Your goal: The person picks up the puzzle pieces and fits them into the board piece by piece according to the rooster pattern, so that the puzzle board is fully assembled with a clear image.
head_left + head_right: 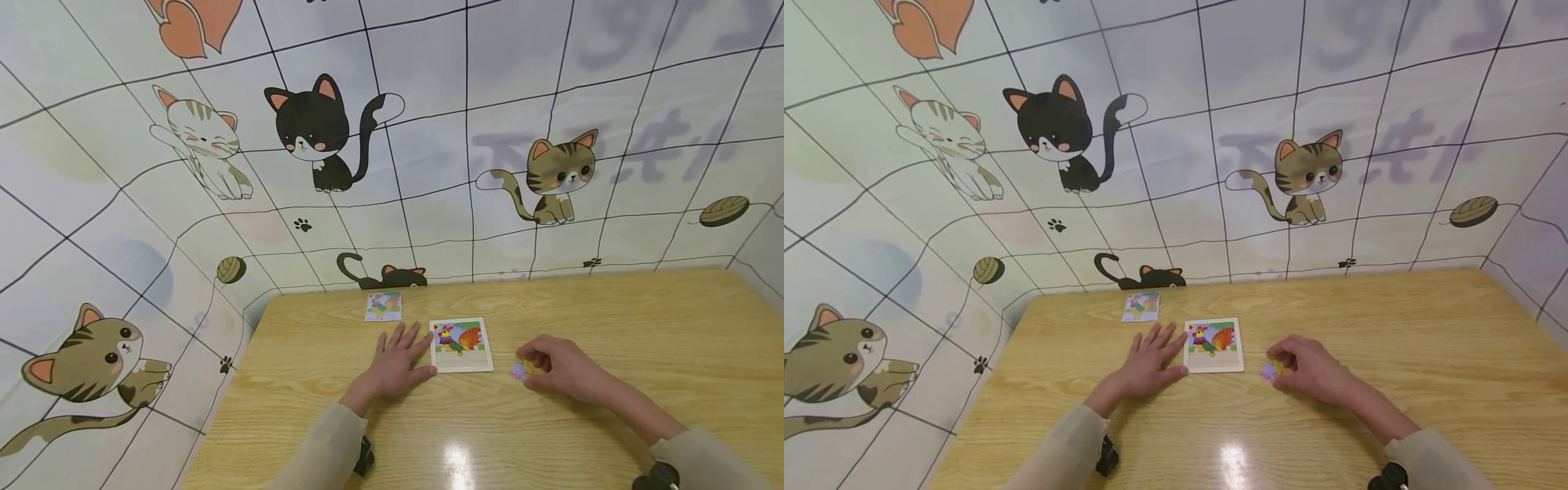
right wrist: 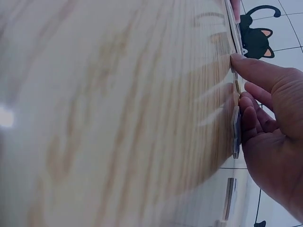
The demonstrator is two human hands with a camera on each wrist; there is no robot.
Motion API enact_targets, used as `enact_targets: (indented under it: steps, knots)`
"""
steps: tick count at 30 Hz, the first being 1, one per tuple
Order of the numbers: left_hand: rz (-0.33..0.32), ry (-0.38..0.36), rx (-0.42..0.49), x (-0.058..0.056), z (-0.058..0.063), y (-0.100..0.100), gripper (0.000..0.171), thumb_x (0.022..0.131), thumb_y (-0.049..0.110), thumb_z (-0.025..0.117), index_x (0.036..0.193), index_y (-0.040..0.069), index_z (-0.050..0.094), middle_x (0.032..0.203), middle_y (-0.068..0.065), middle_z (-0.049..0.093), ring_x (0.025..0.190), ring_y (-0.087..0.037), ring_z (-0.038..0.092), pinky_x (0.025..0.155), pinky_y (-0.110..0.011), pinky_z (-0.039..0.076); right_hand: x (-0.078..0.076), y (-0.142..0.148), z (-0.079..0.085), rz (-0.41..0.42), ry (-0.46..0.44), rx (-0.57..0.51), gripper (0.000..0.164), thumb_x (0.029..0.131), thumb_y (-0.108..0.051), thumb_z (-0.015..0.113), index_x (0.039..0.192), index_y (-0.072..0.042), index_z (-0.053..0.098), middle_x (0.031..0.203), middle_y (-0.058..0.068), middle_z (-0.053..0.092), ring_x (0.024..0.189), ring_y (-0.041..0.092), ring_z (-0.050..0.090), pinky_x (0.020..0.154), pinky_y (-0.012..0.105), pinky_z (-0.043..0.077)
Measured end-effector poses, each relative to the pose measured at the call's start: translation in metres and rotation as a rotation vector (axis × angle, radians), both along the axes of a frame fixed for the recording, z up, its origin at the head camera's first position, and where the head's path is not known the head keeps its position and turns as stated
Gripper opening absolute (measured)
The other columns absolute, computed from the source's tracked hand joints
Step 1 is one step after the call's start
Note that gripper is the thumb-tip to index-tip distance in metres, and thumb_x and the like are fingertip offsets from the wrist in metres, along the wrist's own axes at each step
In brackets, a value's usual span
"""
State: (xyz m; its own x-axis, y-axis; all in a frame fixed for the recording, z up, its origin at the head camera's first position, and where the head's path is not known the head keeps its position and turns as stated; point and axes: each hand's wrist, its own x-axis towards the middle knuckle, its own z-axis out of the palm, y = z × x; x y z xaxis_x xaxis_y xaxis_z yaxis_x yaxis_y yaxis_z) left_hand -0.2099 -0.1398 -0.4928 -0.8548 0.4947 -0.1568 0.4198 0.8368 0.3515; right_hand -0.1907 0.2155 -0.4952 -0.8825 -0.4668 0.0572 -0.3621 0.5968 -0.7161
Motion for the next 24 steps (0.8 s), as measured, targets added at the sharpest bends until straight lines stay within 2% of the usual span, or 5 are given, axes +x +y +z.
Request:
enact_targets:
  steps: [7,15,24]
  knots:
    - [0.002,0.004,0.0,-0.0006,-0.002,-0.001,0.069,0.105,0.053,0.05,0.163,0.022,0.031,0.171,-0.007,0.014,0.157,-0.036,0.002,0.119,-0.065,0.003,0.0007,-0.0011,0.0011,0.022,-0.019,-0.024,0.042,0.082,-0.014,0.087,0.117,0.0,0.069,0.098,-0.003,0.062,0.086,0.01,0.053,0.072,0.026,0.049]
    - [0.006,-0.002,0.006,-0.0008,-0.003,-0.0013,0.069,0.104,0.053,0.051,0.163,0.022,0.031,0.171,-0.007,0.014,0.157,-0.036,0.002,0.119,-0.064,0.003,0.0012,-0.0051,0.0051,0.115,-0.013,-0.034,0.039,0.086,-0.01,0.082,0.121,-0.003,0.068,0.115,0.004,0.062,0.096,0.013,0.055,0.081,0.027,0.05]
    - [-0.006,-0.004,0.021,0.0002,-0.0013,-0.0009,0.069,0.105,0.05,0.051,0.163,0.02,0.031,0.171,-0.01,0.014,0.156,-0.038,0.002,0.119,-0.066,0.002,-0.0005,-0.0044,0.0041,0.114,-0.001,-0.035,0.032,0.084,-0.007,0.083,0.114,-0.008,0.072,0.111,0.003,0.058,0.092,0.01,0.053,0.076,0.026,0.048]
